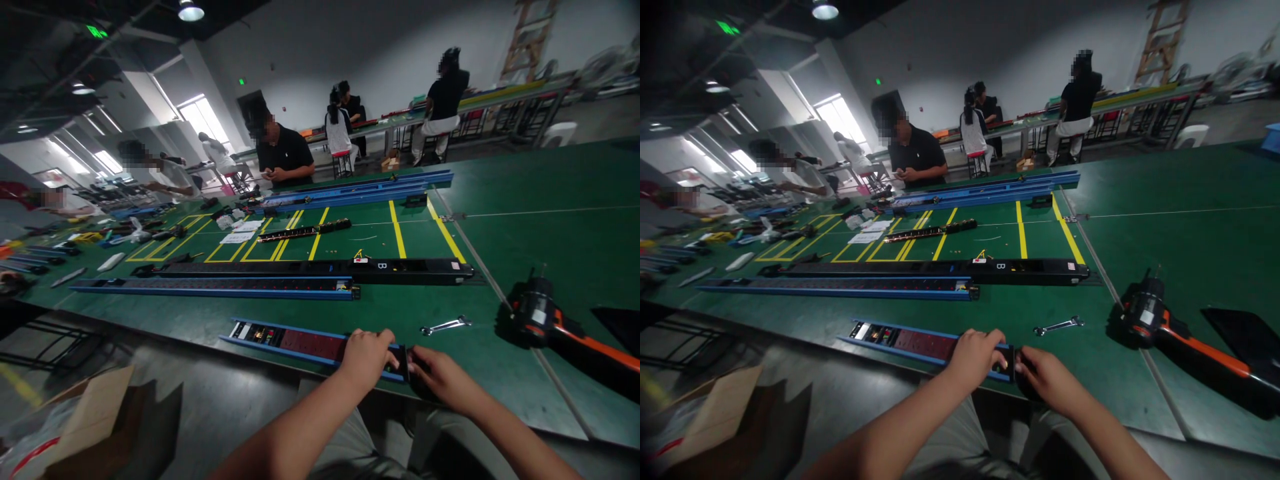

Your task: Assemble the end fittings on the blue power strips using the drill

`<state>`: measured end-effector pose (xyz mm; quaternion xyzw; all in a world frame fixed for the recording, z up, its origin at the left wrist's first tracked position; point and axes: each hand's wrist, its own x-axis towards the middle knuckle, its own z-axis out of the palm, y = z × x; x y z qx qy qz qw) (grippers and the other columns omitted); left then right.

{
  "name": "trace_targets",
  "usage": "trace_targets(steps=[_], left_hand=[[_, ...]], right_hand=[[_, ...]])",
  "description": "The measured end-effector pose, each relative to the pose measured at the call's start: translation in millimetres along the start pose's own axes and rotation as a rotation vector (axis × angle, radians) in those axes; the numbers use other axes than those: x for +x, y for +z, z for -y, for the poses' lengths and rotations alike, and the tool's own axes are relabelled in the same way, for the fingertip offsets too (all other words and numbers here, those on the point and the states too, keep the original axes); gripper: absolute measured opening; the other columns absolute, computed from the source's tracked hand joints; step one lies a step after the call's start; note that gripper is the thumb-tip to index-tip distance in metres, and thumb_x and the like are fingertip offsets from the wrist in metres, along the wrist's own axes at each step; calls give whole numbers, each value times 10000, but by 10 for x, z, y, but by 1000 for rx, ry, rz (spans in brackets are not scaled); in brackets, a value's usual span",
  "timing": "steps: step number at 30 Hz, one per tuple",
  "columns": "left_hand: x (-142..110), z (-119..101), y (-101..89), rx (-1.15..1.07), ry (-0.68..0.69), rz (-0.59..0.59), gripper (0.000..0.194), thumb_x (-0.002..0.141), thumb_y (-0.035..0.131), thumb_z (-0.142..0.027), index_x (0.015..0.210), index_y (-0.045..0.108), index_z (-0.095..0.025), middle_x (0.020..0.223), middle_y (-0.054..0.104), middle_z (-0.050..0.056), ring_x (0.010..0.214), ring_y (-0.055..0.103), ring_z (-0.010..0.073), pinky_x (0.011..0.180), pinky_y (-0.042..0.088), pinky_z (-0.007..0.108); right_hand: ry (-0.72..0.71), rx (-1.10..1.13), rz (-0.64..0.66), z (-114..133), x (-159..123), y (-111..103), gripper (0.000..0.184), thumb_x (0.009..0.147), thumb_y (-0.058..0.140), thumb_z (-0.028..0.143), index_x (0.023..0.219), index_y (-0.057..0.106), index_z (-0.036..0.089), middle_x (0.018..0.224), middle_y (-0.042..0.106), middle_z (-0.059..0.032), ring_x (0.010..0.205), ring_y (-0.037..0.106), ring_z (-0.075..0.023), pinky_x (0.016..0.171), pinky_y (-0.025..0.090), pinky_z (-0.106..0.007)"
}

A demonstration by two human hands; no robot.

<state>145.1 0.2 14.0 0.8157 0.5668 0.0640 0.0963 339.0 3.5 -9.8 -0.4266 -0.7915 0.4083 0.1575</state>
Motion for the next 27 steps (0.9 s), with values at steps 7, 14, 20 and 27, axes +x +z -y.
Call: trace_targets(steps=[7,14,20,27], left_hand=[[47,59,-1,-138,184,54,305,845,594,-357,1146,567,-311,959,703,-28,899,642,160,781,473,262],[21,113,-77,-167,383,34,379,887,530,-263,1263,498,-298,1078,674,-24,949,632,126,804,464,247],[74,132,-60,-183,322,64,392,875,520,-199,1238,511,-346,979,699,-84,893,643,89,759,477,193],[85,53,-56,62,349,48,384,866,569,-329,1233,475,-268,841,701,-14,776,660,172,651,481,268]], right_hand=[[-20,41,66,-17,55,-46,109,797,421,158,780,526,177,754,598,-19,709,536,-151,657,389,-240],[-20,58,63,-17,68,-52,206,851,431,252,736,577,161,685,602,-16,645,533,-145,623,382,-236],[-46,100,127,-9,107,-93,163,832,437,211,786,584,157,724,600,-19,675,521,-141,648,395,-233],[-17,136,180,-17,110,-112,147,820,438,206,781,572,158,729,597,-22,668,507,-137,625,394,-234]])
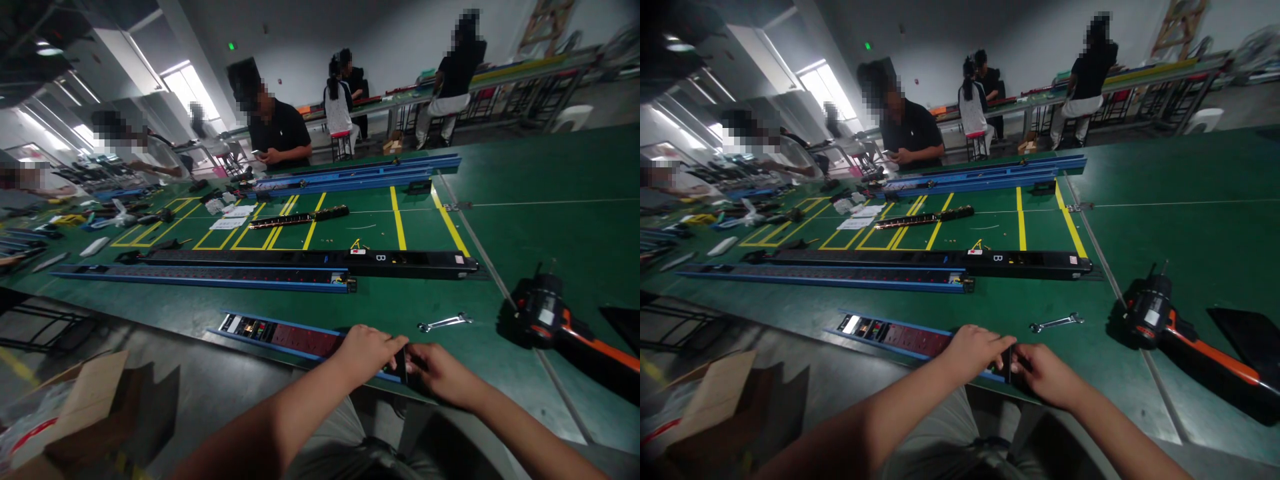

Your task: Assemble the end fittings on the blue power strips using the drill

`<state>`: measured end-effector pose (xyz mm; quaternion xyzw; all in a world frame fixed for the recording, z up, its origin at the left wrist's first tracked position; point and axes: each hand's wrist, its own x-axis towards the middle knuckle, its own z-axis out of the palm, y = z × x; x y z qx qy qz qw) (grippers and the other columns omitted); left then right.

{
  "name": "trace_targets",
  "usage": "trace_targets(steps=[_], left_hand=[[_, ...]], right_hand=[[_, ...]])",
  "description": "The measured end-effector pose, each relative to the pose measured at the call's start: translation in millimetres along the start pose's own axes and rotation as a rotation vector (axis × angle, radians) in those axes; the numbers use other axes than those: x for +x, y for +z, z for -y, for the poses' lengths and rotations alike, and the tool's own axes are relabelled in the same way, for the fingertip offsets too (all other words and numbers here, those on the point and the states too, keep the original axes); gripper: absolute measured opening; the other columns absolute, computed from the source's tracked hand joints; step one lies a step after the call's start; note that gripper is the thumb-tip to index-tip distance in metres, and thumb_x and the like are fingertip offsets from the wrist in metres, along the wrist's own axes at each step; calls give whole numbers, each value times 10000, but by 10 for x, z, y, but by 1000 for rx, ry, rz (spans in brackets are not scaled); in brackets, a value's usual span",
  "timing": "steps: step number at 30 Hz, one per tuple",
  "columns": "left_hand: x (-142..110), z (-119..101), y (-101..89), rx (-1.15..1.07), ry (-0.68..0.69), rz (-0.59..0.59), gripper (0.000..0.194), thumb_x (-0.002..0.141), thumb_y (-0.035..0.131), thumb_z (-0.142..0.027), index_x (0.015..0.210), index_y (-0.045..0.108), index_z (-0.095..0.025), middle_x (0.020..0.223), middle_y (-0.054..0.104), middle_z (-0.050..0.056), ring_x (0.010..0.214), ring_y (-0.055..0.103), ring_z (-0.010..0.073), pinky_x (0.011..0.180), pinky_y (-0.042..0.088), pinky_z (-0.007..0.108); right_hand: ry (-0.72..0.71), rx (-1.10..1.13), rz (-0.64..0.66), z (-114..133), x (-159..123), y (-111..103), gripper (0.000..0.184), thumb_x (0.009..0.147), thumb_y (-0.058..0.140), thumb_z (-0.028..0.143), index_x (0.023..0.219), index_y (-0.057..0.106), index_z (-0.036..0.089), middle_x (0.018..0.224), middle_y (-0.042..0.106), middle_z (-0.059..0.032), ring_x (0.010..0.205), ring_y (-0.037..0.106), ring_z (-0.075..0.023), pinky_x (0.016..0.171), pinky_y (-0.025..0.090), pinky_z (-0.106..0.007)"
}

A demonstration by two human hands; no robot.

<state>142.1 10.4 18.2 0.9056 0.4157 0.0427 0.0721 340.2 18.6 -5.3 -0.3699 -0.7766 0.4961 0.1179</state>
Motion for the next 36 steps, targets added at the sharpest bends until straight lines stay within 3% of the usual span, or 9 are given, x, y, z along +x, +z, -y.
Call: trace_targets(steps=[5,14,22,29,36], left_hand=[[-10,-57,-50,110,112,-9,349,912,485,-332,1235,448,-205,963,673,54,819,658,178,611,467,274],[90,-113,-39,96,25,55,228,862,568,-395,1021,508,-242,860,673,-3,814,645,189,597,458,256],[174,-94,-26,94,84,109,257,847,589,-398,1045,497,-261,910,624,-8,888,612,181,652,476,263],[165,-59,-10,41,159,77,217,848,598,-340,1019,494,-255,999,597,-6,941,602,176,669,476,259],[204,-137,37,62,63,94,240,861,573,-359,1019,469,-213,952,609,14,888,612,208,655,501,298]], right_hand=[[-1,22,5,47,-19,-12,181,840,429,236,756,570,157,743,612,-33,680,527,-147,638,411,-242],[-6,36,3,-59,-61,-23,165,811,465,226,715,578,155,673,589,-12,626,500,-134,595,382,-234],[-30,14,137,-18,-109,-145,232,837,458,291,709,589,148,649,544,-4,589,441,-113,566,353,-228],[80,190,316,-22,-36,-239,279,810,498,393,645,488,168,523,365,62,482,307,-72,469,267,-204],[50,208,253,-77,-3,-193,141,710,488,210,582,506,154,544,419,43,519,337,-78,506,296,-205]])
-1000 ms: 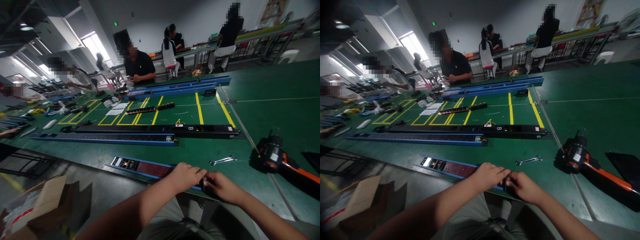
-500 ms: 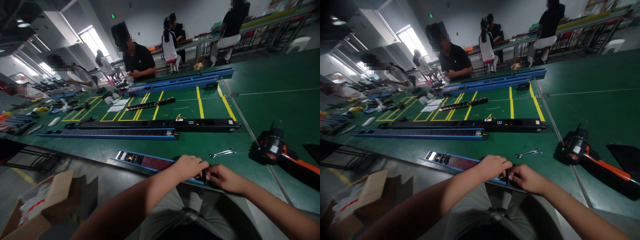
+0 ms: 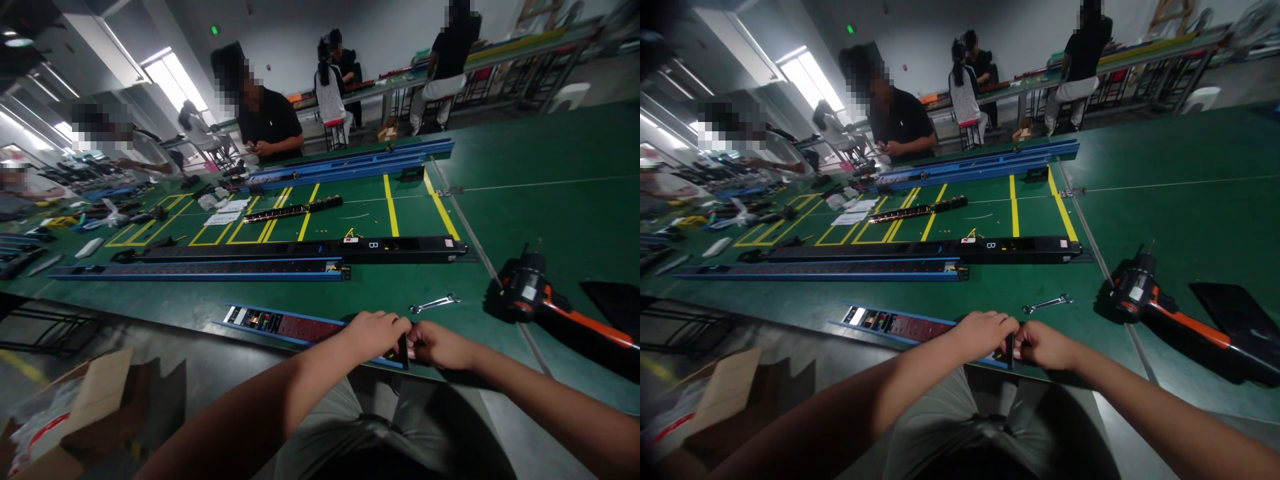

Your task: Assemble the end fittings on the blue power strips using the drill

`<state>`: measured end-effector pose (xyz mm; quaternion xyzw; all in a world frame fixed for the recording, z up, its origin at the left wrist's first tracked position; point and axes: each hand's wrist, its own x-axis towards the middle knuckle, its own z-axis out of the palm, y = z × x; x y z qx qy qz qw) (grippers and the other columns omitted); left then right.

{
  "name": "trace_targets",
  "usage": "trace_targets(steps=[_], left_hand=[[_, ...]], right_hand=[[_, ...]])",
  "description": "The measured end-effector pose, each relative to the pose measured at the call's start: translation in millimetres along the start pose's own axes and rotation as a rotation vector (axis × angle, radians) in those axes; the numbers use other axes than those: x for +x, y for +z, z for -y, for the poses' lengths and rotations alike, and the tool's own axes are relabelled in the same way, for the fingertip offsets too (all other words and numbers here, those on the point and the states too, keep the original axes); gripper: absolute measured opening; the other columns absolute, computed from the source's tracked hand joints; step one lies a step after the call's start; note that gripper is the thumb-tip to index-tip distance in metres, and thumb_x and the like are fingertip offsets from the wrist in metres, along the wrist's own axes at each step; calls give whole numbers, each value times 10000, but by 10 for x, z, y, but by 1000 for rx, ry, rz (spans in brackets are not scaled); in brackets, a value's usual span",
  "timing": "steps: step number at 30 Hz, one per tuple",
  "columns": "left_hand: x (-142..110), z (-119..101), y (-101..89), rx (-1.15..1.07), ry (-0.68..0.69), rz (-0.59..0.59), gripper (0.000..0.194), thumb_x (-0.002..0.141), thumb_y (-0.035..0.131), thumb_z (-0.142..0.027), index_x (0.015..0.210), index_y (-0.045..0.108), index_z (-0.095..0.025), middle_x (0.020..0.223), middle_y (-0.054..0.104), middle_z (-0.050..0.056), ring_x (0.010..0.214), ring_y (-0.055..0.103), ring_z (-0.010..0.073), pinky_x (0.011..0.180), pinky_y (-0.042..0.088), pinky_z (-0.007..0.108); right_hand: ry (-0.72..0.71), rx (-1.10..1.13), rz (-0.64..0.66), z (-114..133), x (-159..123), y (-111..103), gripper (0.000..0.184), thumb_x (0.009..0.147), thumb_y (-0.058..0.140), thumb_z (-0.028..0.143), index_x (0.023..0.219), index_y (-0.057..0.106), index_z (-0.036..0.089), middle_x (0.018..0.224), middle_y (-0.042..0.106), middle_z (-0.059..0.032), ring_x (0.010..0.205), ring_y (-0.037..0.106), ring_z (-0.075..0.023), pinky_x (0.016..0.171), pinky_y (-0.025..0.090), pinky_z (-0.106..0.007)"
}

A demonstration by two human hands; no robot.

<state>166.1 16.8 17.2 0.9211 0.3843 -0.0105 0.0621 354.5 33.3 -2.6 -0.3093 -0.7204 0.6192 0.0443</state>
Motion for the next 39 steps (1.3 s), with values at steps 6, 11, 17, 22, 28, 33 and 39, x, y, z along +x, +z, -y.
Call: trace_targets(steps=[6,11,17,22,28,33,39], left_hand=[[65,36,8,-29,-61,97,325,802,614,-482,959,521,-213,939,612,24,906,607,214,665,495,290],[-84,-10,-160,-68,-138,48,353,755,655,-507,926,571,-210,872,630,18,844,607,224,712,475,344],[-607,-436,-178,-248,-411,-300,173,865,557,-392,896,645,-246,1045,620,14,1066,503,220,914,399,412],[-626,-765,53,-151,-456,-373,571,769,593,-585,1180,560,-190,1228,552,85,1225,376,314,1022,280,548],[-508,-805,260,-4,-530,-344,568,696,717,-499,1132,574,-164,1176,565,84,1156,436,300,948,358,515],[-506,-778,261,-4,-513,-355,555,712,718,-467,1140,564,-148,1137,580,92,1139,456,287,978,336,522],[-501,-777,297,17,-516,-347,612,694,730,-473,1155,547,-112,1131,586,102,1112,488,273,995,355,524]], right_hand=[[-69,-162,-29,-42,-40,21,166,723,447,161,587,540,143,528,414,45,506,335,-74,504,285,-200],[-81,-213,-10,-107,-41,11,187,734,480,179,561,538,138,510,418,40,494,339,-74,483,274,-195],[-95,-201,-111,-64,-81,57,172,684,460,94,648,625,128,618,603,-19,583,518,-111,573,380,-202],[-95,-180,-112,-81,-106,82,181,700,450,83,635,611,132,601,593,-9,579,519,-104,582,391,-199],[-97,-226,-123,-122,-86,76,165,741,475,116,653,613,134,618,592,-9,591,516,-105,592,389,-207],[-94,-225,-131,-115,-83,80,161,746,484,120,649,612,133,610,587,-6,579,509,-104,579,381,-209],[-80,-209,-114,-146,-82,83,165,757,487,133,651,613,131,594,562,-1,562,476,-100,566,366,-212]])
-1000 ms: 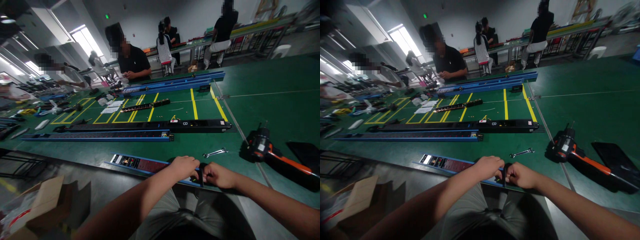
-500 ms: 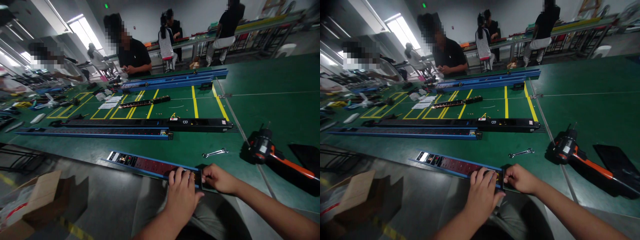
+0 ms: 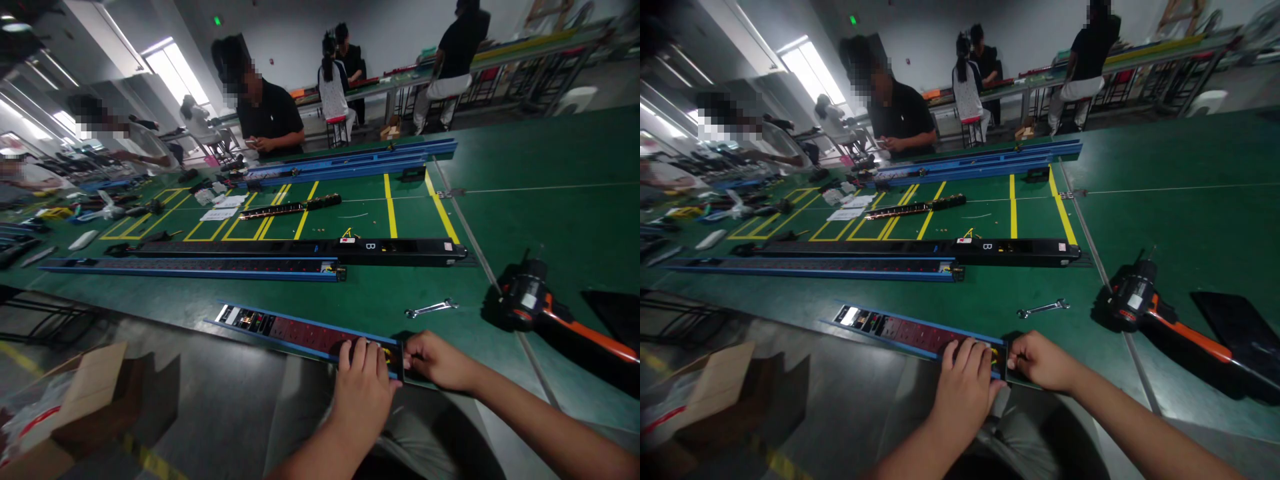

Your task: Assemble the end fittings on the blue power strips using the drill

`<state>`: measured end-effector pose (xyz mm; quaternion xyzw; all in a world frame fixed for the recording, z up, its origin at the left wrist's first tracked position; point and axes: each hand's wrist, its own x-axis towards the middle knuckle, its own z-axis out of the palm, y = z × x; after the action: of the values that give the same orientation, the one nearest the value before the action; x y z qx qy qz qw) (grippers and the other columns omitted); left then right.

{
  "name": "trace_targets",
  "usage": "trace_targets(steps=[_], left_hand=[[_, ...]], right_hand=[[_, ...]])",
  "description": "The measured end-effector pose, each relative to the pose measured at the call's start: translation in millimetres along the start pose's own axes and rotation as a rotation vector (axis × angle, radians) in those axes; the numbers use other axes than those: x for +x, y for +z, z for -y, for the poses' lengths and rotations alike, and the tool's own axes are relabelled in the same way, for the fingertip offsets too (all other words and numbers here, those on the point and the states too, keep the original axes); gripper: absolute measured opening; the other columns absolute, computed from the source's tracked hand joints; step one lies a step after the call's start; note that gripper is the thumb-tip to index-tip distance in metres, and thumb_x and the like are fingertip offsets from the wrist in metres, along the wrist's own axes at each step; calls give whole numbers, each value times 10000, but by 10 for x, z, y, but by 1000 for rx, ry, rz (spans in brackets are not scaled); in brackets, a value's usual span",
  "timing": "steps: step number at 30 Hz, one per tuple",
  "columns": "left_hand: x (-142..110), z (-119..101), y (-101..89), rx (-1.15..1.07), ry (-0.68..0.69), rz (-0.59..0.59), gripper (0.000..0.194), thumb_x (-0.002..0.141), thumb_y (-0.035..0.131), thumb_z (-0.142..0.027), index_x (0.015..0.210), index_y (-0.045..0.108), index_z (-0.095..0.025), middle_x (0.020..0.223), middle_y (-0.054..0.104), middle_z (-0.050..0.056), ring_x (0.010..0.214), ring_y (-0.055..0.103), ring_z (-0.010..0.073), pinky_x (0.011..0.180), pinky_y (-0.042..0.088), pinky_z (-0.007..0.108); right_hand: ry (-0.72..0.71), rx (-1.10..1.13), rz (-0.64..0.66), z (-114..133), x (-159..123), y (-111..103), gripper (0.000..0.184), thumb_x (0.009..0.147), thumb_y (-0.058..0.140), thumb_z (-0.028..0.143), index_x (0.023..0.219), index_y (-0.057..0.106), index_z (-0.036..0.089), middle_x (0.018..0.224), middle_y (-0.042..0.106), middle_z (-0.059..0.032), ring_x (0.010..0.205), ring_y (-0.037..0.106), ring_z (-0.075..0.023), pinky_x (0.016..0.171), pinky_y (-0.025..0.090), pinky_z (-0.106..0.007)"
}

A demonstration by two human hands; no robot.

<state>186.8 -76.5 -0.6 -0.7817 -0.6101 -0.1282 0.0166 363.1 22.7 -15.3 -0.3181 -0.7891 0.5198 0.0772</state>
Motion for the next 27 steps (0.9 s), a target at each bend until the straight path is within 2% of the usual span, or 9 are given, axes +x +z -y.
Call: trace_targets(steps=[6,10,15,22,27], left_hand=[[4,66,102,-14,108,-57,618,645,770,-448,1104,568,-86,1060,596,107,1035,536,251,997,401,437],[47,129,87,-104,135,-25,585,622,768,-474,1048,580,-119,988,596,75,962,542,231,973,409,430],[62,161,65,-143,167,-5,496,710,701,-477,1050,581,-137,953,595,82,925,545,232,923,421,443],[29,160,99,-175,166,-46,384,842,569,-431,1083,579,-131,965,601,100,939,544,244,924,406,452],[23,165,124,-224,160,-84,367,870,513,-437,1061,596,-134,939,610,103,903,559,241,905,416,446]], right_hand=[[8,107,13,2,-7,0,222,802,515,233,605,549,135,549,443,30,523,381,-84,517,318,-206],[-6,152,15,-3,-17,-10,243,810,539,281,618,547,132,566,454,24,541,392,-89,530,322,-209],[-54,157,30,24,-42,-42,270,823,543,312,617,528,139,575,445,27,553,389,-91,538,316,-214],[-120,71,-14,71,-75,-34,156,802,522,202,656,530,150,634,510,5,598,443,-104,573,344,-218],[-116,67,-17,60,-76,-20,144,797,508,178,656,521,155,637,520,3,591,449,-102,569,346,-215]])
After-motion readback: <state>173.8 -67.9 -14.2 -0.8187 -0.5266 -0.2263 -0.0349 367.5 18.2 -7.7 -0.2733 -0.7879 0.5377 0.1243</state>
